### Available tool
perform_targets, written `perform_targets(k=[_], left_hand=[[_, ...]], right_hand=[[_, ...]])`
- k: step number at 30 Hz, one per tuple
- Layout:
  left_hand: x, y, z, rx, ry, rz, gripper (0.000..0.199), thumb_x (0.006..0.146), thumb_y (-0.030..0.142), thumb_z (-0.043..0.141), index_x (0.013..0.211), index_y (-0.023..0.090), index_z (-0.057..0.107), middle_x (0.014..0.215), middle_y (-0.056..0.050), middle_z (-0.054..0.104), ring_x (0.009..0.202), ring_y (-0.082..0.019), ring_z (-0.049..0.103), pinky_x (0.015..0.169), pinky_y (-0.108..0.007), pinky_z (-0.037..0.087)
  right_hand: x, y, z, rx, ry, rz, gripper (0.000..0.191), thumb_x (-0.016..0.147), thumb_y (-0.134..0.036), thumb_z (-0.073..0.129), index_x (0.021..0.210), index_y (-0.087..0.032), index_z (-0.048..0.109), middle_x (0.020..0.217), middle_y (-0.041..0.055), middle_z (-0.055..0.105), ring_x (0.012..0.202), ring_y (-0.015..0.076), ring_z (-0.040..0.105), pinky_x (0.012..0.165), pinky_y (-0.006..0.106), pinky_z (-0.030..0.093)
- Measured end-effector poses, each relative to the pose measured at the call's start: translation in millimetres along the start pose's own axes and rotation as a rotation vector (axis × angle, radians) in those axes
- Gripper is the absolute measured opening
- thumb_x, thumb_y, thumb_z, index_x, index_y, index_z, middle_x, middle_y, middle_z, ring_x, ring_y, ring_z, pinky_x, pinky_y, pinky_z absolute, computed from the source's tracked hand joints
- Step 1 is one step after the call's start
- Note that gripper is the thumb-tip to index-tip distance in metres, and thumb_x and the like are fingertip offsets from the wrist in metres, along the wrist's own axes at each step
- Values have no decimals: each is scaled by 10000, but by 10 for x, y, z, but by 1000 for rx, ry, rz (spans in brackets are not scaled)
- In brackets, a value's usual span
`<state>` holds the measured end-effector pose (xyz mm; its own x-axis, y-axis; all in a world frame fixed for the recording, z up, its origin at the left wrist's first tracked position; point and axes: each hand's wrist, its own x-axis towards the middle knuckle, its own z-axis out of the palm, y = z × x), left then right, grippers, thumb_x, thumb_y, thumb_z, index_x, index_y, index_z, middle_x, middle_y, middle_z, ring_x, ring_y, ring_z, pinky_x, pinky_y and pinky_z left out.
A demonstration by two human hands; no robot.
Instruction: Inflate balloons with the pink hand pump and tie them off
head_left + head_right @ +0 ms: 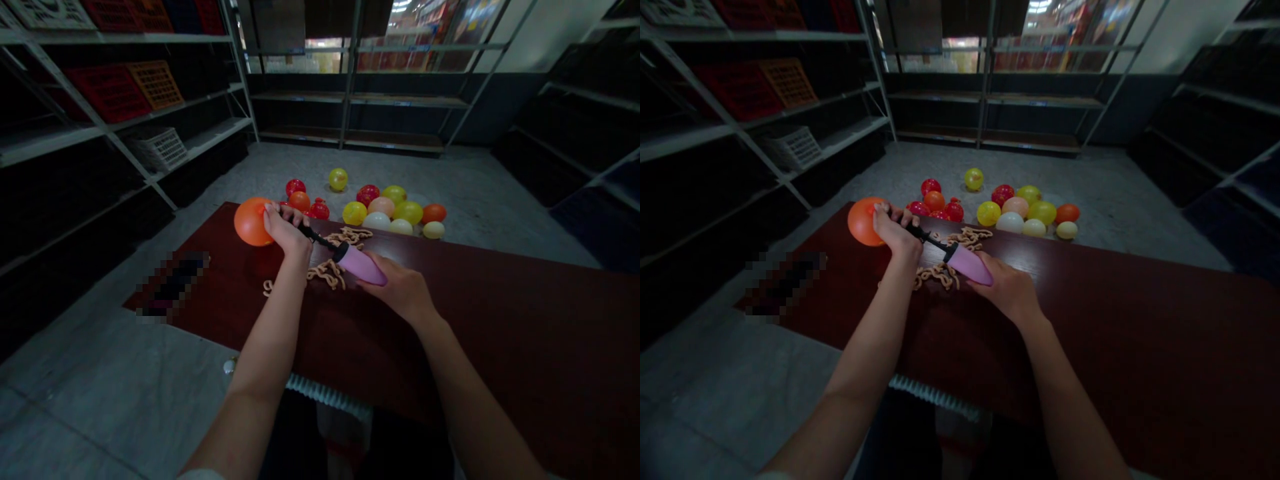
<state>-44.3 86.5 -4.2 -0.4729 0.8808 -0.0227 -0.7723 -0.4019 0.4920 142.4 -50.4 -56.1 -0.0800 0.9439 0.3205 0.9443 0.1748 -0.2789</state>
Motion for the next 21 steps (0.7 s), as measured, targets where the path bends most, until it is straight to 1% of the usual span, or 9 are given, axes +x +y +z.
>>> perform_targets(k=[5,8,11,15,21], left_hand=[[181,137,-69,-21,59,50,263,1013,337,486,794,214,411,601,75,294,418,-67,305,430,-231,269],[192,148,-79,-23,87,60,270,1021,354,481,797,214,426,600,73,284,424,-67,308,431,-222,276],[119,104,-56,13,68,57,300,1018,419,502,806,211,456,608,72,289,435,-62,323,434,-204,289],[-17,22,-10,31,37,40,336,1008,469,523,804,207,473,618,69,295,440,-61,329,431,-200,301],[-264,-127,47,53,27,-36,355,1003,513,527,831,208,470,619,70,299,445,-61,333,433,-191,303]], right_hand=[[-16,62,-3,-44,38,-48,583,885,-495,644,1433,-310,569,1284,57,731,1047,323,738,837,464,634],[-49,72,-10,-83,18,-50,564,917,-469,613,1444,-277,560,1312,88,715,1047,341,737,832,462,625],[-84,80,-23,-114,-3,-44,548,945,-473,579,1438,-235,558,1316,119,710,1018,340,746,807,454,619],[-97,84,-44,-131,-8,-48,529,961,-479,559,1401,-187,579,1296,141,717,992,323,750,783,410,606],[-74,51,-41,-139,-6,-31,556,942,-521,565,1392,-193,572,1245,139,732,952,319,741,747,405,582]])
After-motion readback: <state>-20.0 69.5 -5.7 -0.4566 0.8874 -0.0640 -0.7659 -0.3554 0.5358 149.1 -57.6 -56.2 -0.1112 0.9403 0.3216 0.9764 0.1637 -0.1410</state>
